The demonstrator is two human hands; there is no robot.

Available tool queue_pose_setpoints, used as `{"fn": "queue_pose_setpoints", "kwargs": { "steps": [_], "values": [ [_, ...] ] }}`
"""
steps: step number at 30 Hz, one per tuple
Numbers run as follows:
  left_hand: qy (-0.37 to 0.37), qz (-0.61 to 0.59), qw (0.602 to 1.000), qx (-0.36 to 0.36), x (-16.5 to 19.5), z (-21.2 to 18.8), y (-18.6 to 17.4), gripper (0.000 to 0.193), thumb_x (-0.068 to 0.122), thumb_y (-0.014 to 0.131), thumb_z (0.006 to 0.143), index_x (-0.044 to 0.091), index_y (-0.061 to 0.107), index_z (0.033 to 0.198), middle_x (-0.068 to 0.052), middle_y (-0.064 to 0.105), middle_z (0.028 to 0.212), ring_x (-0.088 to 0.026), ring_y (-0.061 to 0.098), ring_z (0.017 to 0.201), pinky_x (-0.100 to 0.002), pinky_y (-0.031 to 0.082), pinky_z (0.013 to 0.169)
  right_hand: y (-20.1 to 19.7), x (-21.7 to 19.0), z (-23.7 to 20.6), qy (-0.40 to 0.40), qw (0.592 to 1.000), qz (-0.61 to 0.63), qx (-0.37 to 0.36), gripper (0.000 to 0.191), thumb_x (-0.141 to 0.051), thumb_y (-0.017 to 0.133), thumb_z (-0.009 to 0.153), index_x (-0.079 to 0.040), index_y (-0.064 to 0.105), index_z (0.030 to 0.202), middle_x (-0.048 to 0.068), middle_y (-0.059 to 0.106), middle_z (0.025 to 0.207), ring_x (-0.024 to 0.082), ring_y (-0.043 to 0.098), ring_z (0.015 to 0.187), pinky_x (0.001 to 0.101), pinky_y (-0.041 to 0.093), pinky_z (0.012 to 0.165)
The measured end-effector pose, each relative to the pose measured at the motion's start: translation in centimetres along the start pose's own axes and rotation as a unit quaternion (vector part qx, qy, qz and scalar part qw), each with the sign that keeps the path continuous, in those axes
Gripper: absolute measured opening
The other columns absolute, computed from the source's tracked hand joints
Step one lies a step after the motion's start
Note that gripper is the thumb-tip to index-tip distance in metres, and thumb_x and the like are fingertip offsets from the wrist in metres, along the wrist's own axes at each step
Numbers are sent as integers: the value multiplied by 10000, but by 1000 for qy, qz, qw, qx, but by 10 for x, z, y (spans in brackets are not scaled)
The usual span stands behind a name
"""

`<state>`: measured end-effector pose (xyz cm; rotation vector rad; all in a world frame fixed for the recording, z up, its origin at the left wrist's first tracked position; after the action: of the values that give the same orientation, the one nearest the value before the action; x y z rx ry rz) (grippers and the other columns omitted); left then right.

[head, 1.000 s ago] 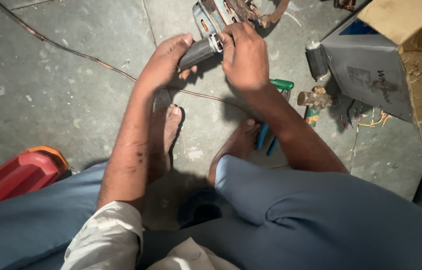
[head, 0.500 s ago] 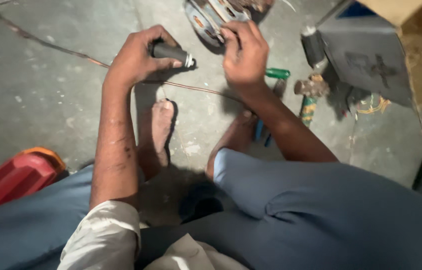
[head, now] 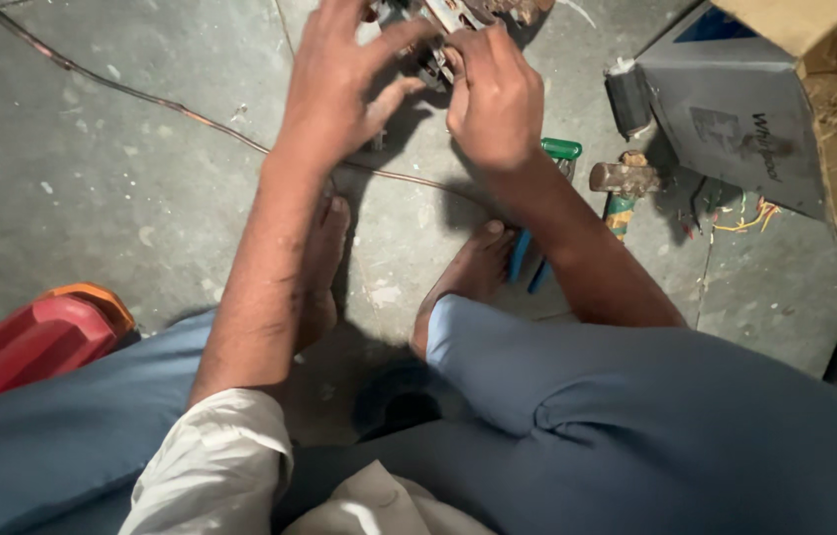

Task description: The person sits on the floor and disassembles an old washing machine motor, using pliers and a screwdriver to remove parts and a hammer to tap the assembly. They pull windings and components off the motor, set parts aside, and handle copper wire and spools around the work area.

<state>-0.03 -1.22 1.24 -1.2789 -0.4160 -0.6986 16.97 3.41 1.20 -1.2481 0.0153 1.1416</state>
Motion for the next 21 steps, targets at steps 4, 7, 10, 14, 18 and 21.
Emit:
{"fn": "queue_pose_setpoints", "kwargs": {
  "steps": [4, 7, 10, 14, 18, 21],
  "values": [
    [19, -2, 1000, 6, 13, 5, 10, 432, 156, 865, 858, 155, 700, 1257, -141, 540, 1448, -368, 484, 1336, -490, 413, 1034, 0, -4, 0, -8, 999, -30, 15, 206, 47, 672, 960, -18, 615, 1147, 179, 576, 1019, 410, 634, 911, 490, 523, 775],
    [9, 14, 1000, 22, 12, 6, 18, 397, 177, 887, 877, 158, 705, 1230, -123, 549, 1414, -353, 483, 1317, -493, 412, 1056, -8, -1, 2, 11, 999, -12, 30, 174, 27, 663, 1001, -16, 621, 1164, 174, 596, 1048, 404, 639, 939, 481, 530, 804],
    [55, 43, 996, 47, 11, 14, 23, 369, 175, 893, 864, 143, 692, 1171, -87, 576, 1403, -332, 494, 1313, -505, 406, 1077, -24, 15, 1, 52, 997, 24, 54, 135, 17, 626, 1050, -15, 635, 1181, 167, 617, 1049, 368, 651, 918, 450, 540, 799],
    [76, 19, 997, 16, 5, 23, 31, 385, 114, 856, 867, 113, 687, 1213, -75, 593, 1333, -329, 516, 1321, -512, 410, 1101, -39, 54, -22, 114, 988, 92, 48, 53, -7, 592, 1105, -9, 629, 1143, 138, 632, 993, 259, 621, 820, 375, 514, 748],
    [86, 39, 994, 48, 8, 24, 36, 356, 124, 844, 858, 99, 671, 1169, -70, 593, 1384, -319, 540, 1307, -505, 397, 1086, -52, 117, -70, 246, 939, 222, 94, 79, -51, 570, 1145, -13, 639, 1157, 19, 588, 898, 105, 547, 785, 272, 468, 712],
    [80, 54, 992, 83, 11, 25, 45, 336, 145, 832, 890, 74, 652, 1163, -92, 591, 1371, -325, 546, 1268, -489, 384, 1050, -78, 182, -123, 428, 823, 300, 223, 62, -95, 642, 1052, -37, 646, 1073, -35, 594, 789, 47, 503, 665, 229, 414, 585]
  ]
}}
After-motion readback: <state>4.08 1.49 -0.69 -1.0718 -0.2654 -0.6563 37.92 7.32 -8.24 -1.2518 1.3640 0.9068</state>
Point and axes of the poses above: each hand's wrist, its own z-axis towards the middle knuckle, its own y-axis out of the palm, x = y × z, the point moved 6 cm from there along z, towards the middle knuckle
